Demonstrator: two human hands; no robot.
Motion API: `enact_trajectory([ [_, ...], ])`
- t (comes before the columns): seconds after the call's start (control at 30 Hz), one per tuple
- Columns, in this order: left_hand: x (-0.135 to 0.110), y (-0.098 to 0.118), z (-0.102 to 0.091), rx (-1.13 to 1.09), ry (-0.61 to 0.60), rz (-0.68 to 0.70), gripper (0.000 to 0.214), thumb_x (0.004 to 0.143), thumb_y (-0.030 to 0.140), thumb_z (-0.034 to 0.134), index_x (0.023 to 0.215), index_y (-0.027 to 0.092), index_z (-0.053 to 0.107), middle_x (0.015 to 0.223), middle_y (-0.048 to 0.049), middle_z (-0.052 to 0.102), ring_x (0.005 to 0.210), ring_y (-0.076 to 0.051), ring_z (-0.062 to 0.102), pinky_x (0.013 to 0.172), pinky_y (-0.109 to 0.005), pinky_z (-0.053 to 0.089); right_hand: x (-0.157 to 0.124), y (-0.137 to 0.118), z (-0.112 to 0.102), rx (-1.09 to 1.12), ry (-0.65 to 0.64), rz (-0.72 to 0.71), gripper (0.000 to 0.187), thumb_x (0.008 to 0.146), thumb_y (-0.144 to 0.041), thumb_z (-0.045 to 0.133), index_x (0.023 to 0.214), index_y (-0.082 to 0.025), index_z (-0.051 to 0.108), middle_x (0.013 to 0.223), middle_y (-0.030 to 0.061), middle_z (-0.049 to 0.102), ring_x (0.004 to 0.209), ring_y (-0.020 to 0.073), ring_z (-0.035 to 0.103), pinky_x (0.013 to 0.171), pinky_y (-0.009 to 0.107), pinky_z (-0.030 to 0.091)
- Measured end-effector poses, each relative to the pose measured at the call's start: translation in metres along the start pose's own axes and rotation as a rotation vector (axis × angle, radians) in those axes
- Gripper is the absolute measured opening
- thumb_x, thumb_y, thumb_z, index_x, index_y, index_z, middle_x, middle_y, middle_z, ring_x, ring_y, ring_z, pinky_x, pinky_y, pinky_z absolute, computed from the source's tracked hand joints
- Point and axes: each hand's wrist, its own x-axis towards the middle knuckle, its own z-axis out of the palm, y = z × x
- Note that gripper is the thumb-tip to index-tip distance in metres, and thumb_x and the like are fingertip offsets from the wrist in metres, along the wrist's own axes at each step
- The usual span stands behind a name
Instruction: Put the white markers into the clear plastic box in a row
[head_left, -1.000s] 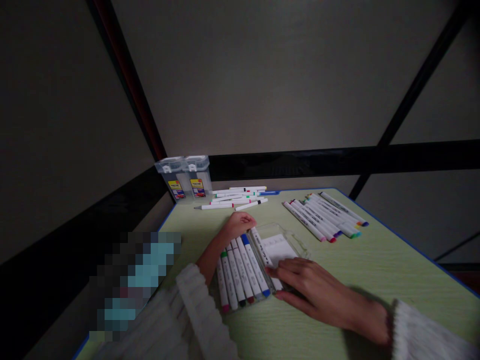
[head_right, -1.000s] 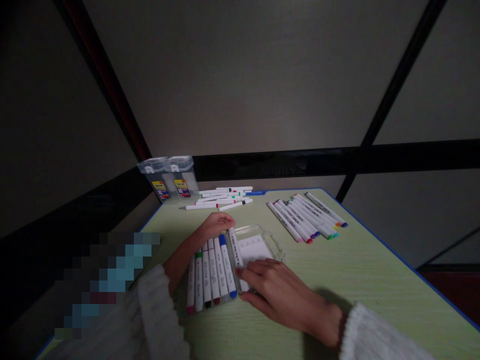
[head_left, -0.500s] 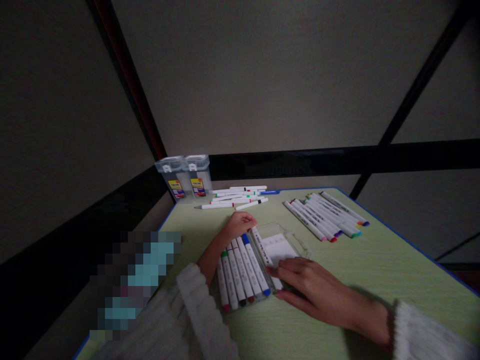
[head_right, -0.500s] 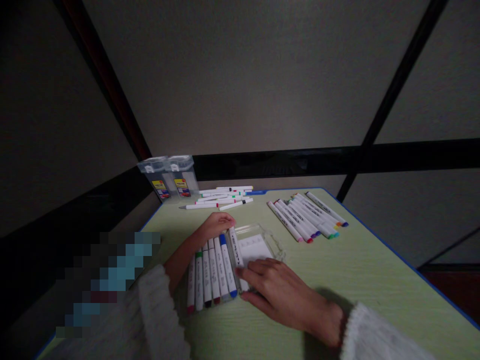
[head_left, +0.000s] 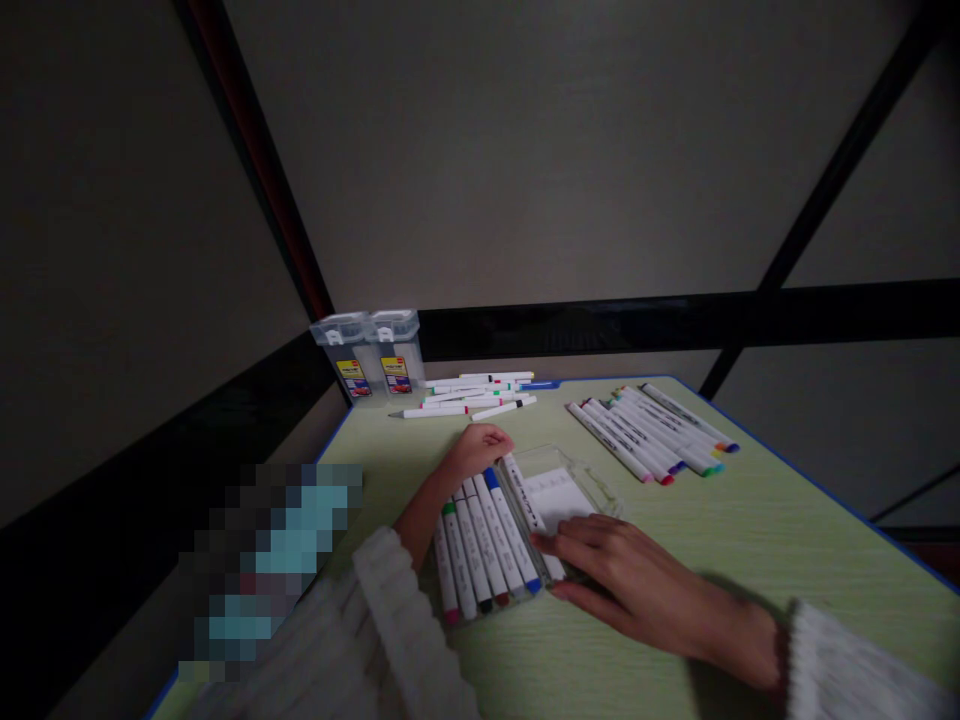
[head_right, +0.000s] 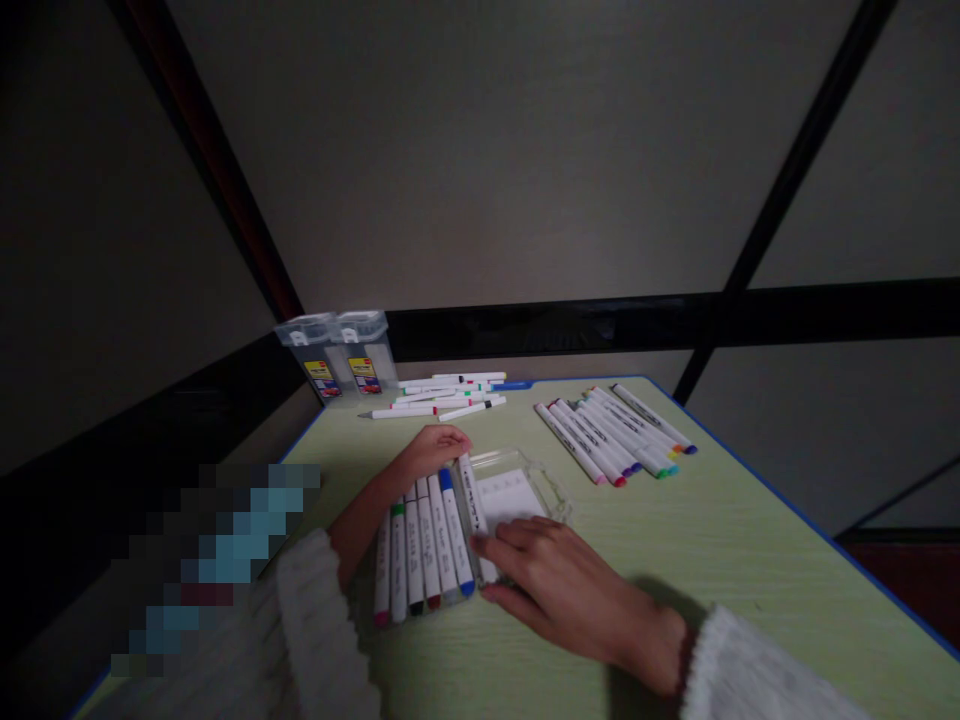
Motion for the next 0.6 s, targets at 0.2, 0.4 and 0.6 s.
enact_trajectory([
  [0.2, -0.0002, 0.0005, 0.0004, 0.002, 0.002, -0.013, 0.007, 0.063, 0.005, 0.056, 0.058, 0.01, 0.058, 0.052, 0.0024, 0.056, 0.052, -0.007, 0.051, 0.057, -0.019, 0.04, 0.0008, -0.0003, -0.0013, 0.004, -0.027, 0.011, 0.027, 0.088, -0.031, 0.041, 0.11, -0.018, 0.049, 0.091, 0.0065, 0.059, 0.084, 0.0202, 0.054, 0.075, 0.035, 0.042],
  [0.4, 0.0008, -0.0015, -0.0002, 0.012, 0.003, 0.008, 0.005, 0.062, 0.008, 0.057, 0.059, 0.01, 0.059, 0.054, 0.0008, 0.059, 0.054, -0.008, 0.052, 0.058, -0.02, 0.041, 0.0011, 0.0003, -0.0005, -0.001, -0.03, 0.015, 0.028, 0.087, -0.03, 0.041, 0.111, -0.018, 0.048, 0.092, 0.0065, 0.058, 0.084, 0.0201, 0.054, 0.075, 0.035, 0.042],
  [0.6, 0.0037, -0.006, -0.0003, 0.039, -0.009, 0.028, 0.004, 0.063, 0.008, 0.057, 0.06, 0.01, 0.06, 0.054, 0.0013, 0.058, 0.055, -0.008, 0.052, 0.057, -0.019, 0.042, 0.0003, 0.0003, 0.0001, 0.001, -0.033, 0.014, 0.025, 0.087, -0.03, 0.042, 0.108, -0.018, 0.05, 0.09, 0.0059, 0.058, 0.082, 0.0199, 0.054, 0.073, 0.035, 0.043],
])
